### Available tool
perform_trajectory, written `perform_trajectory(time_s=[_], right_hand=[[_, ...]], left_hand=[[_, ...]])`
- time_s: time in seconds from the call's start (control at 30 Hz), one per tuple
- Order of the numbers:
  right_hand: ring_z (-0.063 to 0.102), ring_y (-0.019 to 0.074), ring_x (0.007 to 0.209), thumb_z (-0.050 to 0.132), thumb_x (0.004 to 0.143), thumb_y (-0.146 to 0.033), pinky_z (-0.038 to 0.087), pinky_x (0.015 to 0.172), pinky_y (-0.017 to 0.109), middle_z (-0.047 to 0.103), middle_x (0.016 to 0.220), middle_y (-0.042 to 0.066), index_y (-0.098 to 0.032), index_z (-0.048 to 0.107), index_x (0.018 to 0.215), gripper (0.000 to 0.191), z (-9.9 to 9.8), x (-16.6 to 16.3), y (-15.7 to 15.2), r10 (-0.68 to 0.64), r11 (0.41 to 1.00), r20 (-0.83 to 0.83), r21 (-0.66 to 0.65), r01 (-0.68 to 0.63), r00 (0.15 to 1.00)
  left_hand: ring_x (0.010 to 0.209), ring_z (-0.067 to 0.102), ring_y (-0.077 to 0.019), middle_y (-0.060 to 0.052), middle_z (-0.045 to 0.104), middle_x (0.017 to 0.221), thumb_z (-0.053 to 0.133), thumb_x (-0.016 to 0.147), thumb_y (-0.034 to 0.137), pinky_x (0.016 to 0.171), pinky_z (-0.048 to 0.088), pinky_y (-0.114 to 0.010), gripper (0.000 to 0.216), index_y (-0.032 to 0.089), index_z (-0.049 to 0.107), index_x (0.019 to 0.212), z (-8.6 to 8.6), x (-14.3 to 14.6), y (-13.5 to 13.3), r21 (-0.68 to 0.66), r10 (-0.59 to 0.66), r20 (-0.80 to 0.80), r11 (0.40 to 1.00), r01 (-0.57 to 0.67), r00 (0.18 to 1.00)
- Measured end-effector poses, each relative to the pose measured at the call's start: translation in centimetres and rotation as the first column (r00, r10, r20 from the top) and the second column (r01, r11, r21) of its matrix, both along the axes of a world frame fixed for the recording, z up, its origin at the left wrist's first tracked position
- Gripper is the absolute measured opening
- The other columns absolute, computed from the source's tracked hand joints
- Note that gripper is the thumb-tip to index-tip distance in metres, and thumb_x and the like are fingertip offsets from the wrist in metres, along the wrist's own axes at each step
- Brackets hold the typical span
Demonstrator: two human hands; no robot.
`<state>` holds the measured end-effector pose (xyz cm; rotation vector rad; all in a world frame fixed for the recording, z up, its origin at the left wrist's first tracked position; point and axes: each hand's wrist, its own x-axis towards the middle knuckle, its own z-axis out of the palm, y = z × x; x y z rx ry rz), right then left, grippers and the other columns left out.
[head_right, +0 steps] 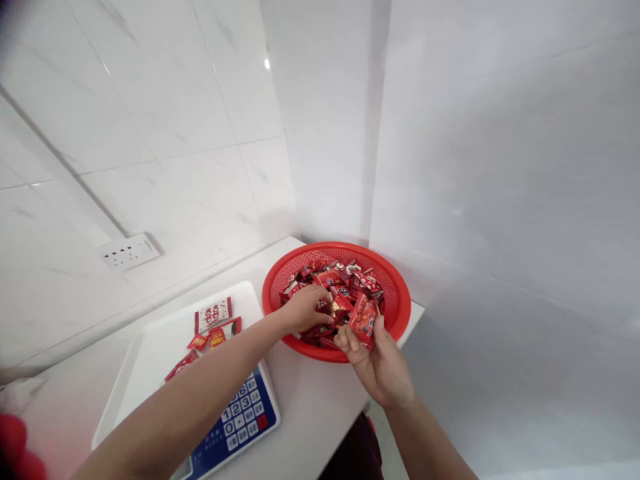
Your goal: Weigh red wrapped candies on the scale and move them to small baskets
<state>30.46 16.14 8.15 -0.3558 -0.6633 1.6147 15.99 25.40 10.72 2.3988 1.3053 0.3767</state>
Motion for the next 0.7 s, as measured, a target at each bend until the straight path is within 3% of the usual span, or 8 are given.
perform_trajectory(time_s=[0.13,0.3,0.43,0.57,0.7], right_hand=[[0.048,0.0123,0.059,0.058,0.079,-0.053,0.044,0.061,0.026,0.048,0.05,-0.003,-0.022,0.061,0.063,0.035,-0.2,0.1,0.0,0.011,1.0,-0.014,0.013,-0.011,1.0],[0.047,0.0121,0.059,0.058,0.079,-0.053,0.045,0.063,0.025,0.049,0.051,-0.003,-0.022,0.061,0.062,0.036,-0.3,0.2,0.0,0.027,0.999,-0.018,0.024,-0.026,0.999],[0.047,0.0121,0.059,0.058,0.078,-0.054,0.045,0.063,0.025,0.048,0.051,-0.003,-0.022,0.062,0.063,0.036,-0.2,0.2,-0.1,0.018,1.0,-0.002,0.011,-0.018,1.0],[0.048,0.0121,0.06,0.06,0.077,-0.054,0.045,0.063,0.026,0.047,0.05,-0.003,-0.022,0.061,0.06,0.036,-0.2,0.1,-0.1,0.001,1.0,-0.002,-0.003,-0.001,1.0],[0.047,0.0116,0.06,0.06,0.077,-0.053,0.045,0.062,0.025,0.048,0.05,-0.003,-0.021,0.061,0.059,0.037,-0.3,0.1,0.0,0.007,1.0,-0.009,-0.012,-0.008,1.0]], left_hand=[[0.095,0.058,-0.0211,-0.003,0.064,0.101,0.071,0.066,0.026,0.081,0.045,-0.03,0.035,0.02,0.055,0.097,0.2,0.7,-0.9,-0.006,0.023,0.032,1.0,-0.023,0.999],[0.082,0.062,-0.0147,0.001,0.067,0.089,0.055,0.079,0.019,0.071,0.047,-0.023,0.018,0.022,0.056,0.096,0.1,2.0,-2.5,-0.051,-0.066,0.057,0.996,0.069,0.996],[0.081,0.062,-0.014,0.003,0.068,0.088,0.049,0.081,0.015,0.071,0.047,-0.024,0.028,0.024,0.054,0.108,0.2,2.3,-3.0,-0.051,-0.075,0.041,0.996,0.077,0.996],[0.097,0.058,-0.0173,-0.004,0.063,0.107,0.046,0.089,0.023,0.086,0.046,-0.035,0.023,0.019,0.054,0.11,0.5,0.6,-0.5,-0.004,0.088,-0.024,0.996,-0.088,0.996],[0.103,0.056,-0.0227,-0.009,0.056,0.118,0.053,0.087,0.032,0.088,0.046,-0.046,0.03,0.017,0.054,0.114,0.9,-2.5,2.7,-0.022,0.24,-0.163,0.969,-0.247,0.957]])
